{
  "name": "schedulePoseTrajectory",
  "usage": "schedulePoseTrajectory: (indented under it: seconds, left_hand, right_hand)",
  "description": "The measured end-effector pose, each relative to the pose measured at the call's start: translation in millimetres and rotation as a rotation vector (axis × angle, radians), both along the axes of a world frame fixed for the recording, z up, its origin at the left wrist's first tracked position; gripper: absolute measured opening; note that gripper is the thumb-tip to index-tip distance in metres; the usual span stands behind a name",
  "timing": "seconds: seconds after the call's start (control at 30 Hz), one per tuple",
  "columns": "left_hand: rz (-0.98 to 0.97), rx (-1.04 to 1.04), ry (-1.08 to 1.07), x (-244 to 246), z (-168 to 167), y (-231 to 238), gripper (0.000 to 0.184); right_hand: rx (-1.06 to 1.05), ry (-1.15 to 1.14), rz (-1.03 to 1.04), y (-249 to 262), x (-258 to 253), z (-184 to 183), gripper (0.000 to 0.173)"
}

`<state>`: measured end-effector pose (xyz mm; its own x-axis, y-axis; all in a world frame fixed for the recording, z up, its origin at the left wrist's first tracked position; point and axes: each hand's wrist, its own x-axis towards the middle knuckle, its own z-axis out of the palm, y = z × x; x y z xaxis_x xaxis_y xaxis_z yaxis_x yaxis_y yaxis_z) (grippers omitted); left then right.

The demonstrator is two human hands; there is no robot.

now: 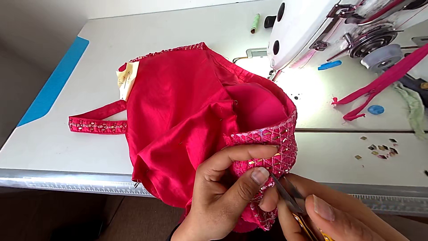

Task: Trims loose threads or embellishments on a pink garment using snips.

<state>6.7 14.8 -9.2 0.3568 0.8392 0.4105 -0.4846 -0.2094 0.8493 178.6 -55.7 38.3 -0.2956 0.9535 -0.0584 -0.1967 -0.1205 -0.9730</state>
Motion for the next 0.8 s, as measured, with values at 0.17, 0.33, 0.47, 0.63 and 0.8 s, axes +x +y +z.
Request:
schedulePoseTrajectory:
  seconds: [0.17,0.33,0.47,0.63,0.8]
  left_hand:
    - [0.001,-0.022,-0.002,0.1,0.2,-0.2,0.025]
    - [-0.007,-0.064,-0.022,0.0,1.6,-0.4,0.024]
    - [-0.023,-0.069,-0.013,-0.4,2.5,-0.5,0.025]
    - [-0.006,-0.078,-0.012,0.9,2.8,-0.3,0.026]
    - [0.044,-0.089,-0.013,2.4,3.1,-1.2,0.025]
  right_hand:
    - [-0.062,0.142,-0.069,-2.0,-9.3,-1.5,0.036]
    - [-0.069,0.232,-0.128,-1.9,-20.6,-4.8,0.035]
    - [-0.053,0.217,-0.203,-0.9,-28.9,-5.0,0.032]
    - [-0.025,0.129,-0.253,1.4,-32.4,-3.7,0.032]
    - [0.083,-0.012,-0.257,4.4,-32.4,-8.7,0.034]
